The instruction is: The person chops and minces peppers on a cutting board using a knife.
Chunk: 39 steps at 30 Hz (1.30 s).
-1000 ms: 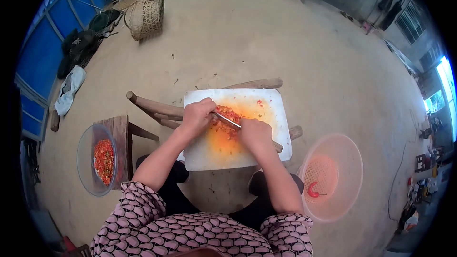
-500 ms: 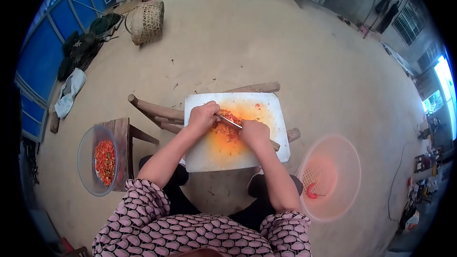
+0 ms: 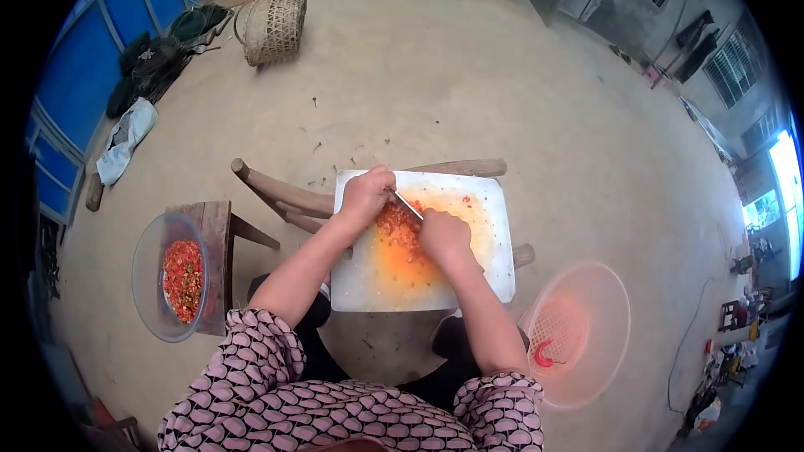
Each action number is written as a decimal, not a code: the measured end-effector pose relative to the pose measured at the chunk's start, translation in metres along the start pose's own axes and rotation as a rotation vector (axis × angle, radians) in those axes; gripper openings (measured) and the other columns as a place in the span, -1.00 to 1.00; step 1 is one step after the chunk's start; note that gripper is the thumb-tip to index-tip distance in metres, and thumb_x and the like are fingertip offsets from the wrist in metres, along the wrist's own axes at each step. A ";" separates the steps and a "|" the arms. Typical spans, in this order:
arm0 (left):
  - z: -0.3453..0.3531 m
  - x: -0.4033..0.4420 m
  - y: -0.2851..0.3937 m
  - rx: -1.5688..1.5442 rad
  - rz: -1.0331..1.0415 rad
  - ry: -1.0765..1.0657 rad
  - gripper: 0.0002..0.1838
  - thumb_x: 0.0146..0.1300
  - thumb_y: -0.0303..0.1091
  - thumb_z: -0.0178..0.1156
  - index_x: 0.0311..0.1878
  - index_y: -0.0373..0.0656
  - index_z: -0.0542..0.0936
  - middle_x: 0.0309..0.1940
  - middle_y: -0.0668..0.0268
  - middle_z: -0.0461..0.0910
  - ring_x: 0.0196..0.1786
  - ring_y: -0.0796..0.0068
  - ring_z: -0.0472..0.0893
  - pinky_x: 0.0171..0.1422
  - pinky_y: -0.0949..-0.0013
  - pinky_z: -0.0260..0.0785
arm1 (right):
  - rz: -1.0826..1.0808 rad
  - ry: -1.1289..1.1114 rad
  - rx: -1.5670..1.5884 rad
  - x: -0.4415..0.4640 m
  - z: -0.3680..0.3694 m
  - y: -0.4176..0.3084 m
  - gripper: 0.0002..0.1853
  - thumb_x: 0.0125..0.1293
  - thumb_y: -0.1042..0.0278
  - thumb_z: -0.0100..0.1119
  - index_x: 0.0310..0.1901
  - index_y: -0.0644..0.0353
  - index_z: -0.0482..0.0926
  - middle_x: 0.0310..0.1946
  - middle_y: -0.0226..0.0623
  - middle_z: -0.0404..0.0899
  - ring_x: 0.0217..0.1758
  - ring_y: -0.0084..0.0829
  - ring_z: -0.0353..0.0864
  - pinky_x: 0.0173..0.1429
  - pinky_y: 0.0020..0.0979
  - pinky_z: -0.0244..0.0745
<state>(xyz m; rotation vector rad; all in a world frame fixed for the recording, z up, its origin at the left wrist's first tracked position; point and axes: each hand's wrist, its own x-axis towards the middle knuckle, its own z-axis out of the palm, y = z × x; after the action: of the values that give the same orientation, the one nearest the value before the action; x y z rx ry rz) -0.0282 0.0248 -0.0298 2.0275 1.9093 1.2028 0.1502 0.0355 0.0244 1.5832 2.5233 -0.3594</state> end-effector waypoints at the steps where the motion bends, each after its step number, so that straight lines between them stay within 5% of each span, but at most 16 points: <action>1: -0.001 0.001 0.001 -0.025 -0.027 -0.032 -0.90 -0.07 -0.51 0.25 -0.46 -0.10 0.54 -0.46 0.29 0.55 -0.38 0.20 0.60 -0.35 0.27 0.40 | 0.002 -0.007 -0.002 0.000 0.001 0.002 -0.75 0.27 0.22 0.03 -0.20 0.17 0.62 -0.33 -0.05 0.67 -0.19 -0.14 0.69 -0.10 -0.16 0.56; 10: -0.010 0.017 0.022 -0.164 0.040 0.096 -0.89 -0.03 -0.56 0.25 -0.43 -0.10 0.60 -0.45 0.32 0.56 -0.40 0.30 0.64 -0.34 0.34 0.43 | 0.051 0.000 0.060 -0.012 -0.025 0.004 -0.72 0.26 0.23 0.01 -0.17 0.19 0.62 -0.28 -0.02 0.66 -0.13 -0.09 0.67 -0.02 -0.13 0.53; 13: 0.013 0.013 0.011 -0.327 -0.179 -0.063 -0.92 0.01 -0.55 0.23 -0.42 -0.12 0.61 -0.44 0.35 0.57 -0.40 0.38 0.65 -0.32 0.37 0.45 | 0.055 -0.023 0.126 -0.002 0.002 0.011 -0.73 0.25 0.24 -0.01 -0.18 0.19 0.63 -0.28 -0.01 0.66 -0.13 -0.08 0.67 -0.01 -0.13 0.53; 19: 0.000 0.012 0.020 -0.134 -0.079 -0.128 -0.94 0.00 -0.53 0.25 -0.43 -0.13 0.64 -0.45 0.36 0.58 -0.41 0.39 0.65 -0.32 0.37 0.45 | 0.036 -0.032 0.100 -0.018 -0.015 0.012 -0.73 0.24 0.26 0.00 -0.19 0.20 0.62 -0.28 -0.01 0.66 -0.14 -0.08 0.67 -0.01 -0.12 0.53; 21: -0.009 0.010 0.028 -0.136 0.070 0.046 -0.91 -0.04 -0.52 0.29 -0.42 -0.12 0.65 -0.45 0.35 0.58 -0.40 0.36 0.65 -0.33 0.35 0.45 | 0.040 0.006 0.116 -0.032 -0.033 0.008 -0.74 0.23 0.27 0.01 -0.19 0.20 0.63 -0.28 -0.02 0.67 -0.15 -0.07 0.67 -0.02 -0.12 0.53; 31: 0.007 -0.005 0.015 -0.123 0.026 -0.090 -0.90 -0.10 -0.48 0.33 -0.45 -0.09 0.64 -0.49 0.37 0.57 -0.44 0.34 0.62 -0.38 0.34 0.43 | 0.030 -0.065 0.073 -0.025 0.000 0.019 -0.73 0.25 0.26 0.00 -0.18 0.19 0.63 -0.28 -0.03 0.67 -0.17 -0.08 0.68 -0.04 -0.14 0.55; 36: -0.023 -0.002 0.045 -0.077 0.123 0.097 -0.91 -0.10 -0.46 0.34 -0.47 -0.08 0.62 -0.49 0.37 0.56 -0.46 0.34 0.61 -0.40 0.32 0.42 | 0.038 -0.034 0.116 -0.045 -0.035 0.012 -0.74 0.23 0.24 0.04 -0.16 0.14 0.62 -0.32 -0.05 0.66 -0.20 -0.05 0.64 -0.04 -0.13 0.52; 39: -0.009 -0.016 0.030 -0.003 0.071 -0.089 -0.90 -0.10 -0.47 0.34 -0.47 -0.10 0.61 -0.49 0.35 0.56 -0.45 0.31 0.60 -0.40 0.31 0.42 | 0.013 -0.088 0.082 -0.040 -0.011 0.014 -0.75 0.22 0.23 0.06 -0.17 0.13 0.62 -0.34 -0.07 0.66 -0.22 -0.05 0.64 -0.06 -0.11 0.53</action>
<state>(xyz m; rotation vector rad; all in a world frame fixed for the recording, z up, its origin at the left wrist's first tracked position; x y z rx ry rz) -0.0084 0.0006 -0.0137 2.1259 1.8095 1.1085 0.1800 0.0097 0.0432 1.5750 2.4612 -0.5254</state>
